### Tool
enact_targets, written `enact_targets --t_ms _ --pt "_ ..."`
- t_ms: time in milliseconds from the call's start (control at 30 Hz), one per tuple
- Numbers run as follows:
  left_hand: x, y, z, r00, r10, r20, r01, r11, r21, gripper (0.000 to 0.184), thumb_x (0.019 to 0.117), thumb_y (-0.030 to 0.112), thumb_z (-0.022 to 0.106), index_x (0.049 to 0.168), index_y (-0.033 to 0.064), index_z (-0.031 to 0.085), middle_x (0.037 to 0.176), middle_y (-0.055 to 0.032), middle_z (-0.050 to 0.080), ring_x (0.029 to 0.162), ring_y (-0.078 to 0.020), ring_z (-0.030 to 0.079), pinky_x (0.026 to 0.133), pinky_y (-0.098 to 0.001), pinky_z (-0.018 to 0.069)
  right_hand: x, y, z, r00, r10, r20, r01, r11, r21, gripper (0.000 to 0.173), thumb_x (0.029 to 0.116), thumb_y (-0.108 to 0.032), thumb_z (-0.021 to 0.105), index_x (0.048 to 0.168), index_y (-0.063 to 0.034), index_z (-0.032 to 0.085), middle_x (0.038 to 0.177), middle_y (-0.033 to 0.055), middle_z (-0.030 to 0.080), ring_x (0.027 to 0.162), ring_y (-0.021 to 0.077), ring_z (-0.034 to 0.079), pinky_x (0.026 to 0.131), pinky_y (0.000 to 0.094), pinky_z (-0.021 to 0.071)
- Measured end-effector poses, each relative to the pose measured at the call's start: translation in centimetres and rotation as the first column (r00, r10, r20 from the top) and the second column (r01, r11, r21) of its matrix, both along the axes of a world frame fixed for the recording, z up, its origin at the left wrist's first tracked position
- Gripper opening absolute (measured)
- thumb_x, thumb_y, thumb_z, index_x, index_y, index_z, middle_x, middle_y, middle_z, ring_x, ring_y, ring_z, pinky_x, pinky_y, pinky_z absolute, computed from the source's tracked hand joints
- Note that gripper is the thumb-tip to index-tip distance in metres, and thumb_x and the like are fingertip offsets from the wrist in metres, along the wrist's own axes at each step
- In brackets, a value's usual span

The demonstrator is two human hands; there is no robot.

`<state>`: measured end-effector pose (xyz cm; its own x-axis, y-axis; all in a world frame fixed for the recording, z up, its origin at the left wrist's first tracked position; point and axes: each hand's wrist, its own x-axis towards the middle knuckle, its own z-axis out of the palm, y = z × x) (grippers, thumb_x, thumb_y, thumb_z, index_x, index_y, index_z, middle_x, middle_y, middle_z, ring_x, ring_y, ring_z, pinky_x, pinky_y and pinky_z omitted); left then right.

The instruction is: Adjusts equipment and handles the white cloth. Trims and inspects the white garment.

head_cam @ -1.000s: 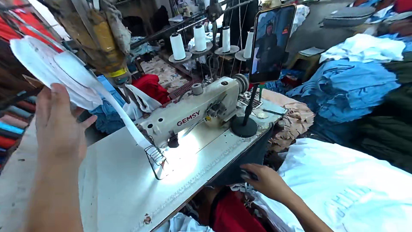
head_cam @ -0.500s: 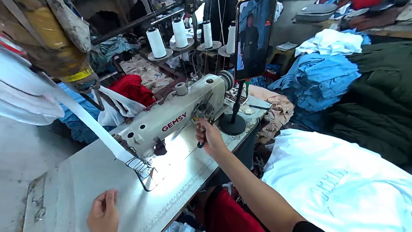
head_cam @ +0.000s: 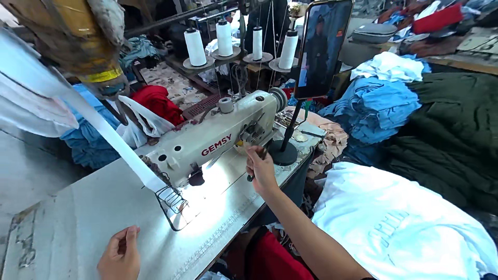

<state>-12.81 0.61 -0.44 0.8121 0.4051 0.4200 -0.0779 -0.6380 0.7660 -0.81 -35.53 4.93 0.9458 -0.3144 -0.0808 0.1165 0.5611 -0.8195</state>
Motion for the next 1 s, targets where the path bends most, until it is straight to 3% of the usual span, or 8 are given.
enact_targets --t_ms 333,467,567,667,767,833,967,1000 --pt "0.1 0.1 -0.2 1.000 0.012 -0.013 -0.011 0.998 0.058 0.035 0.1048 0.027 0.056 0.103 -0.0067 0.067 0.090 -0.0088 0.071 0.076 0.0020 0.061 0.070 -0.0153 0.0497 0.7 1.9 2.0 0.991 0.128 -0.040 -0.123 0.986 0.116 0.010 0.1036 -0.015 0.061 0.098 -0.0059 0.062 0.064 -0.0005 0.047 0.045 0.0046 0.038 0.041 0.0173 0.0329" --pt "0.0 0.2 -0.3 1.000 -0.008 -0.008 0.009 0.998 0.067 0.037 0.1052 0.027 0.056 0.104 -0.0086 0.066 0.090 -0.0115 0.070 0.076 -0.0005 0.061 0.070 -0.0182 0.0502 0.1 2.2 1.3 0.986 0.164 -0.025 -0.163 0.985 0.050 0.012 0.1022 -0.014 0.063 0.097 -0.0031 0.063 0.063 -0.0001 0.048 0.046 0.0047 0.039 0.041 0.0180 0.0335" --pt "0.0 0.2 -0.3 1.000 0.002 -0.005 -0.002 0.999 0.043 0.035 0.1048 0.027 0.057 0.103 -0.0066 0.067 0.089 -0.0081 0.070 0.075 0.0022 0.060 0.069 -0.0159 0.0493 -0.3 1.4 0.7 0.998 -0.017 0.067 0.026 0.990 -0.136 0.020 0.0956 -0.012 0.072 0.109 -0.0029 0.061 0.075 0.0020 0.056 0.051 0.0055 0.044 0.045 0.0203 0.0383" --pt "0.0 0.1 -0.2 1.000 0.010 -0.002 -0.010 0.999 0.039 0.034 0.1044 0.027 0.057 0.103 -0.0055 0.067 0.088 -0.0074 0.070 0.074 0.0029 0.060 0.068 -0.0151 0.0491 0.0 -0.6 0.2 0.934 -0.138 0.331 0.288 0.839 -0.461 0.040 0.0932 -0.014 0.073 0.126 -0.0007 0.056 0.087 0.0043 0.062 0.062 0.0069 0.054 0.056 0.0214 0.0469" --pt "0.0 0.2 -0.3 1.000 0.014 -0.005 -0.014 0.999 0.051 0.035 0.1042 0.028 0.057 0.102 -0.0053 0.068 0.088 -0.0075 0.070 0.073 0.0033 0.059 0.067 -0.0147 0.0486 0.9 -2.3 0.0 0.894 -0.137 0.427 0.420 0.588 -0.691 0.023 0.1000 -0.027 0.066 0.098 -0.0037 0.066 0.069 -0.0009 0.056 0.054 0.0063 0.048 0.051 0.0228 0.0427" --pt "0.0 0.2 -0.4 1.000 0.006 0.000 -0.006 0.999 0.048 0.035 0.1040 0.028 0.058 0.102 -0.0055 0.068 0.087 -0.0073 0.070 0.073 0.0036 0.058 0.067 -0.0145 0.0478 1.2 -3.0 0.2 0.902 -0.128 0.411 0.423 0.442 -0.791 0.040 0.1045 -0.039 0.057 0.079 -0.0087 0.062 0.063 -0.0010 0.051 0.054 0.0103 0.048 0.052 0.0294 0.0423" --pt "0.0 0.4 -0.5 1.000 0.008 0.006 -0.008 0.998 0.056 0.034 0.1042 0.029 0.057 0.103 -0.0037 0.068 0.087 -0.0062 0.070 0.072 0.0037 0.059 0.067 -0.0140 0.0481 0.6 -2.9 0.5 0.857 -0.103 0.505 0.511 0.283 -0.811 0.029 0.0991 -0.028 0.066 0.114 -0.0024 0.066 0.080 0.0050 0.063 0.061 0.0134 0.056 0.055 0.0315 0.0510" --pt "0.0 0.3 -0.5 1.000 0.011 0.001 -0.011 0.998 0.057 0.034 0.1041 0.028 0.057 0.103 -0.0039 0.068 0.087 -0.0070 0.070 0.073 0.0029 0.060 0.068 -0.0146 0.0487 0.8 -2.9 0.5 0.848 -0.101 0.521 0.528 0.253 -0.811 0.026 0.0988 -0.025 0.066 0.113 -0.0024 0.068 0.081 0.0054 0.065 0.061 0.0136 0.057 0.055 0.0317 0.0514"
